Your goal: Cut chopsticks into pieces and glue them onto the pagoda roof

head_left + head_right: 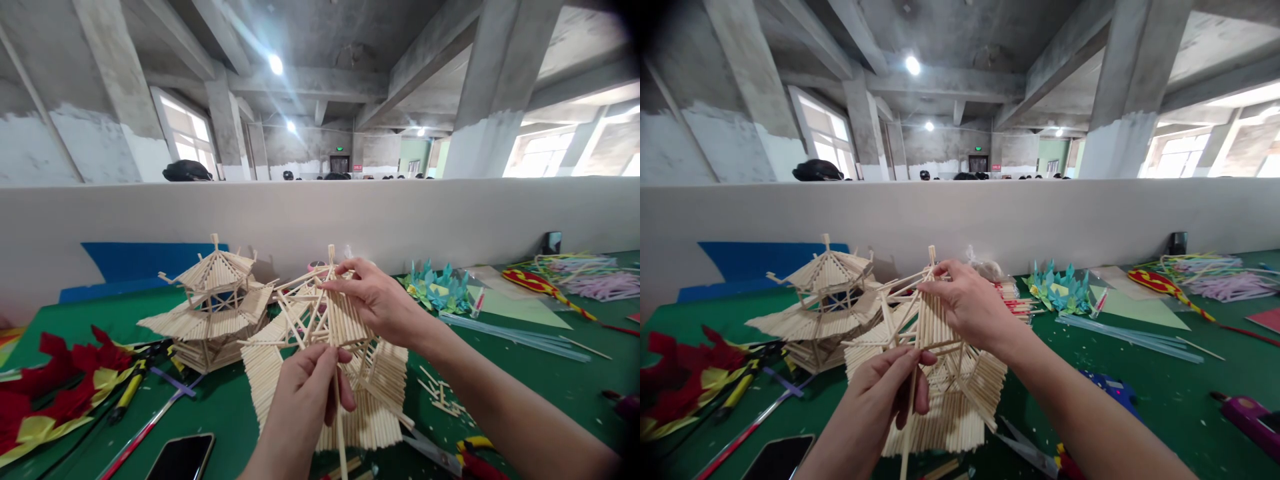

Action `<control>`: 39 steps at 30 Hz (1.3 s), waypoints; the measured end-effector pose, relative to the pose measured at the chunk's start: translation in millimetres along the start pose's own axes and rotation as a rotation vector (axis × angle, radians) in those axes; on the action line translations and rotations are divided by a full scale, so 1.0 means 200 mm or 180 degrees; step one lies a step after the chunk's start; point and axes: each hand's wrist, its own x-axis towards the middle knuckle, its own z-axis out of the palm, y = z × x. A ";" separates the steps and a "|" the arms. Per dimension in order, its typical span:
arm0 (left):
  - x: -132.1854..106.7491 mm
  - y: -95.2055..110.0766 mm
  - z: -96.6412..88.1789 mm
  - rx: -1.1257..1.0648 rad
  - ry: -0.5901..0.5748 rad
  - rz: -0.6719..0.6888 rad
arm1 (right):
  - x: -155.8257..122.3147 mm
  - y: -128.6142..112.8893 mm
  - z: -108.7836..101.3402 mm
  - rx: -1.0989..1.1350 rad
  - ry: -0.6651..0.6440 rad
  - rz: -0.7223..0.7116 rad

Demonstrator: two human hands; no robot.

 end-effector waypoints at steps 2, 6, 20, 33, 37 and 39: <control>0.00 0.00 0.00 -0.0005 0.0023 -0.0015 | 0.00 0.00 0.00 0.0006 -0.0005 0.0002; 0.00 -0.01 0.00 -0.0096 -0.0010 -0.0017 | 0.00 0.00 0.00 0.0027 -0.0026 0.0024; 0.02 -0.02 0.00 -0.0357 -0.0058 -0.0108 | 0.00 0.01 0.00 0.0061 0.0029 -0.0024; 0.02 -0.03 0.00 -0.0388 -0.0052 -0.0131 | 0.00 0.00 0.00 0.0056 0.0022 -0.0014; 0.02 -0.04 -0.01 -0.0400 -0.0090 -0.0077 | 0.00 0.01 0.00 0.0055 0.0040 -0.0036; 0.02 -0.04 -0.01 -0.0396 -0.0075 -0.0076 | 0.00 0.01 0.00 0.0053 0.0045 -0.0038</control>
